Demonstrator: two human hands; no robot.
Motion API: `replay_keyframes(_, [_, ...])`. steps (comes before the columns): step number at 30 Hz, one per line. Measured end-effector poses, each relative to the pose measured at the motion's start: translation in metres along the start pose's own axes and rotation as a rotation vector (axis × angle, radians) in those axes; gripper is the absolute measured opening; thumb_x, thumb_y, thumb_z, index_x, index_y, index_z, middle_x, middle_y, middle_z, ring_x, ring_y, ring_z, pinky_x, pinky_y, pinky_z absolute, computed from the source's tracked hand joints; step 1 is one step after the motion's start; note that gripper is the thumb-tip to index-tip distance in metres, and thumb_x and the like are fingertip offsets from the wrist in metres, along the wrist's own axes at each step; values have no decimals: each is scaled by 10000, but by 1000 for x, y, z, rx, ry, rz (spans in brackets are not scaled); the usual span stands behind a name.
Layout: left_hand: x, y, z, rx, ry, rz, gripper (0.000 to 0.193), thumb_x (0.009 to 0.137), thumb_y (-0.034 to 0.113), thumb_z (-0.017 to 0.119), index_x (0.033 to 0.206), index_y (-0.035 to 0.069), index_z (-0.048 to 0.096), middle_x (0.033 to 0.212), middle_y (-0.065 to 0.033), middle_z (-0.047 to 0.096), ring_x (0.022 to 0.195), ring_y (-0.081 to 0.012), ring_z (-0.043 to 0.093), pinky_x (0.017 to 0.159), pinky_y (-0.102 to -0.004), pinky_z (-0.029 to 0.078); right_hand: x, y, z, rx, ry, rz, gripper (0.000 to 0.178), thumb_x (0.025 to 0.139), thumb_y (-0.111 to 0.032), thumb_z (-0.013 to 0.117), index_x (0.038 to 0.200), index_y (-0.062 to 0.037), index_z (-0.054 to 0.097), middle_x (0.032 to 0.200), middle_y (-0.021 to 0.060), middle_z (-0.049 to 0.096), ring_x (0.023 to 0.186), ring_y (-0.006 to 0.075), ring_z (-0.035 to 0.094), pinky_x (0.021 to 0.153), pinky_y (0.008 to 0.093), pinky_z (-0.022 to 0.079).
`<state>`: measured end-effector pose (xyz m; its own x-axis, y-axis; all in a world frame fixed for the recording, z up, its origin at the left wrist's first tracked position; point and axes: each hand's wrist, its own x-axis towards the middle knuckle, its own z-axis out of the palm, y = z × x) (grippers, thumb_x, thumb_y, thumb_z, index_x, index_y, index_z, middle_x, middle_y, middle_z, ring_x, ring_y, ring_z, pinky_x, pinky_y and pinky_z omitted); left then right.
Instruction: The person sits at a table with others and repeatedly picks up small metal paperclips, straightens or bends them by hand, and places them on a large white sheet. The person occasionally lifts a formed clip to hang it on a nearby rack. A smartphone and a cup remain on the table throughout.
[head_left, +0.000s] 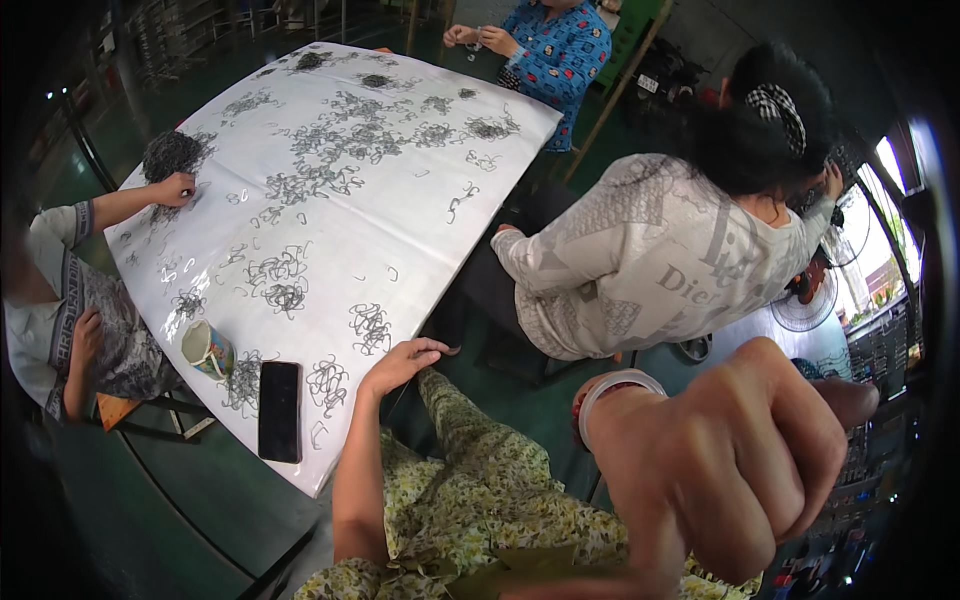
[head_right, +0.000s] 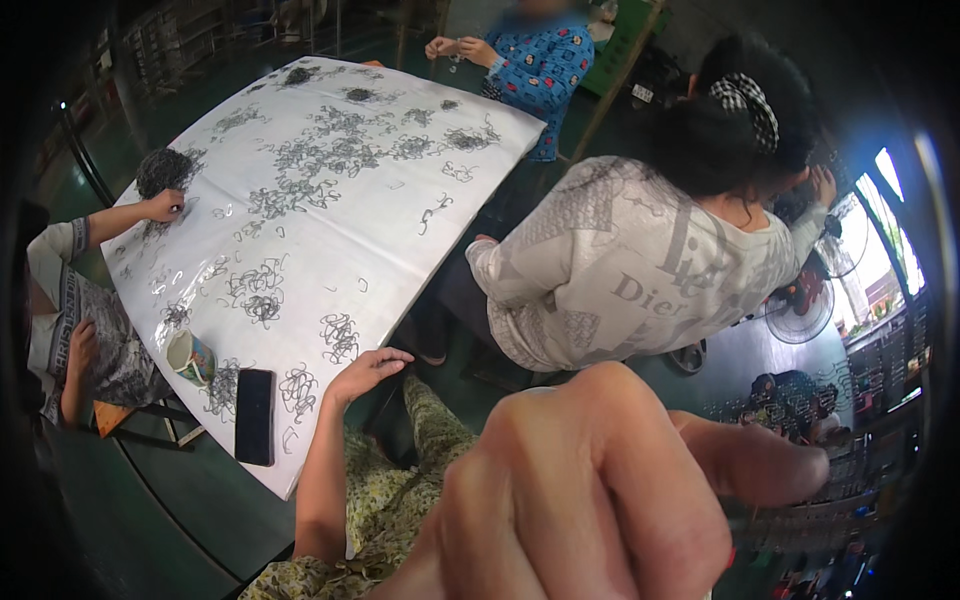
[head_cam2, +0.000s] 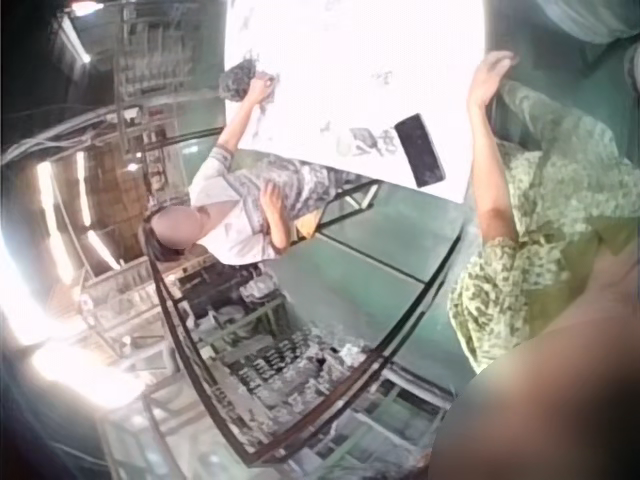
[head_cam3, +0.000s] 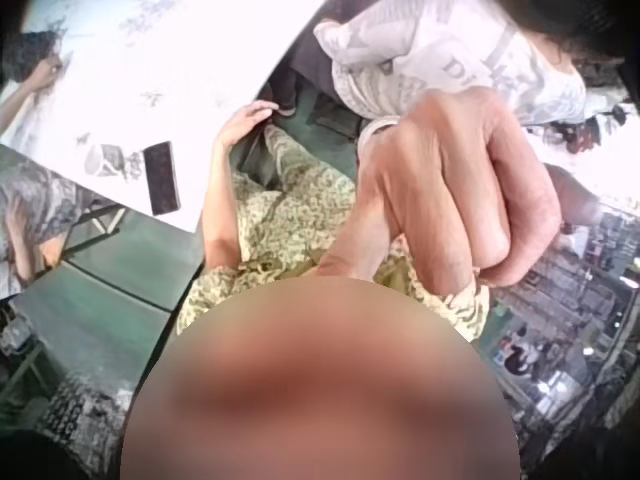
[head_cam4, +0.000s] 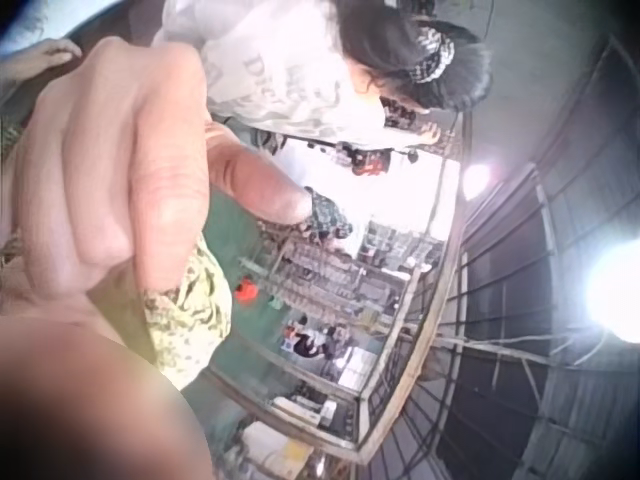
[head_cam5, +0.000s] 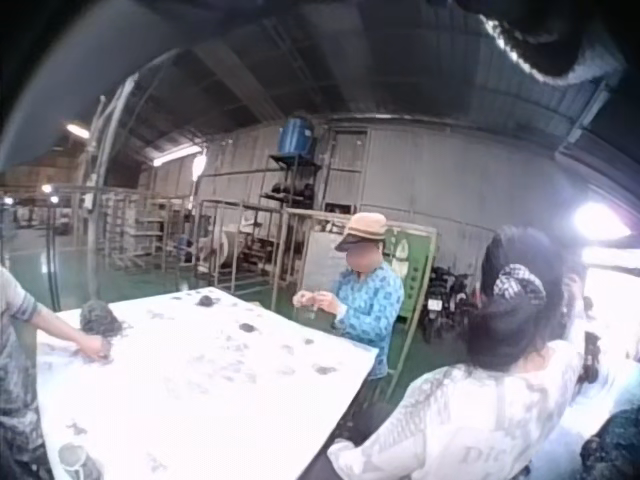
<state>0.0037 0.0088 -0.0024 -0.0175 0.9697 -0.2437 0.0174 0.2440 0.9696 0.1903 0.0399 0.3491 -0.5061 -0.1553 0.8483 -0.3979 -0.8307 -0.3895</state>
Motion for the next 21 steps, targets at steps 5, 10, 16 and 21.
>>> replay_keyframes(5, [-5,-27,-15,-52,25,135,298,961,215,611,1186,24,653,1220,-99,645,1155,-198,560,1015,-331,420,3,35,-42,-29,-43,-209,417,986,-106,409,612,34,530,469,124,419,440,218,461,483,418,350])
replay_keyframes(10, [-37,37,4,61,-59,321,295,930,237,670,1165,58,660,1137,-90,666,1021,-189,627,876,-323,506,-64,9,-87,-536,174,-151,532,1023,-301,480,549,-75,560,398,-10,397,378,132,446,737,332,441])
replay_keyframes(16, [-94,78,-70,448,653,82,156,847,135,687,968,52,741,907,-121,731,829,-253,703,794,-348,544,-150,33,-105,-1443,470,211,578,943,-445,546,634,37,623,455,36,393,419,177,382,529,347,356])
replay_keyframes(21, [-49,26,-173,655,1100,-31,145,824,120,679,926,39,743,844,-166,709,766,-311,689,725,-394,538,-186,36,-128,-1330,533,317,425,914,-278,566,642,44,618,484,34,418,438,168,376,559,337,379])
